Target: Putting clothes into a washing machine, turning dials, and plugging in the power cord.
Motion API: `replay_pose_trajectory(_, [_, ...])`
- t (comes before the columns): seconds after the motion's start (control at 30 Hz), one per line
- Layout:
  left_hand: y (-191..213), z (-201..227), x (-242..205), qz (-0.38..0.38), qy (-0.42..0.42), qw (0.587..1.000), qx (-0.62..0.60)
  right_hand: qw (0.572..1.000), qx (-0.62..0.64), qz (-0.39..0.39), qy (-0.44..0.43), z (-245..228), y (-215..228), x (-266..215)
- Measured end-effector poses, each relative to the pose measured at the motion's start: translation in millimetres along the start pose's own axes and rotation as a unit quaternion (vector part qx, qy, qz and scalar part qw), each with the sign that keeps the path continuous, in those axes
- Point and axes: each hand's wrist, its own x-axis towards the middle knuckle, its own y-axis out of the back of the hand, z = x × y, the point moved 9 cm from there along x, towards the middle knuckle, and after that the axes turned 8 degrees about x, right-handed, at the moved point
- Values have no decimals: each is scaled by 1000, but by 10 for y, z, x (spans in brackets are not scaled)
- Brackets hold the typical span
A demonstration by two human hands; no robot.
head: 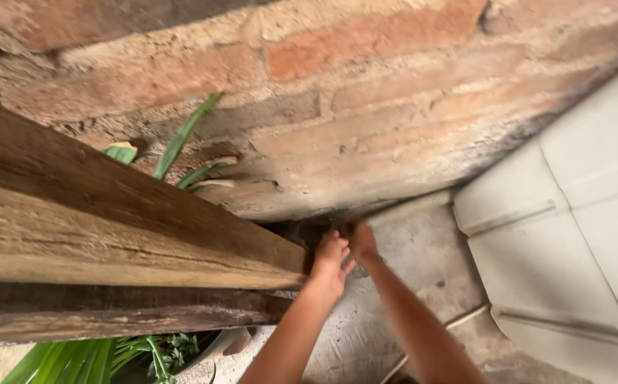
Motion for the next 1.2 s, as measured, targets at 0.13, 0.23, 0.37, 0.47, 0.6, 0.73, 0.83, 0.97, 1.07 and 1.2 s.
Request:
replay_pose_trajectory(0.13, [-314, 394, -204, -13, -86, 986, 146, 948, 285, -62, -128, -769, 601, -25])
replay_pose_trajectory(0.23, [-762, 855, -735, -32, -73, 966, 247, 920, 351, -109, -134, -1724, 1231, -235])
replay_pose_trajectory(0.37, [-1155, 1020, -882, -88, -13, 959, 268, 949, 284, -118, -73, -2083, 1750, -334])
replay_pose_trajectory(0.47, [-1236, 1121, -992, -109, -62, 908, 400, 980, 83, -178, 26, -2109, 1948, -308])
replay_pose_trajectory(0.6, [-1327, 1418, -1290, -26, -267, 767, 582, 964, -134, -230, 25, -2491, 2107, -338])
replay_pose_trajectory(0.73, [-1686, 1427, -1327, -134, -480, 668, 552, 914, -331, -233, -36, -2942, 2385, -483])
replay_pose_trajectory(0.83, [-1838, 1334, -1533, -230, -404, 677, 570, 901, -379, -208, -47, -3148, 2524, -534])
replay_pose_trajectory(0.97, [-1968, 1584, -1773, -152, -514, 638, 553, 920, -373, -118, -18, -3369, 2809, -478])
replay_pose_trajectory(1.07, [-2309, 1967, -2207, -149, -554, 620, 536, 933, -351, -74, 28, -3674, 3166, -520])
replay_pose_trajectory(1.2, [-2526, 1884, -2298, -197, -516, 633, 543, 929, -366, -55, -2, -4488, 3735, -886])
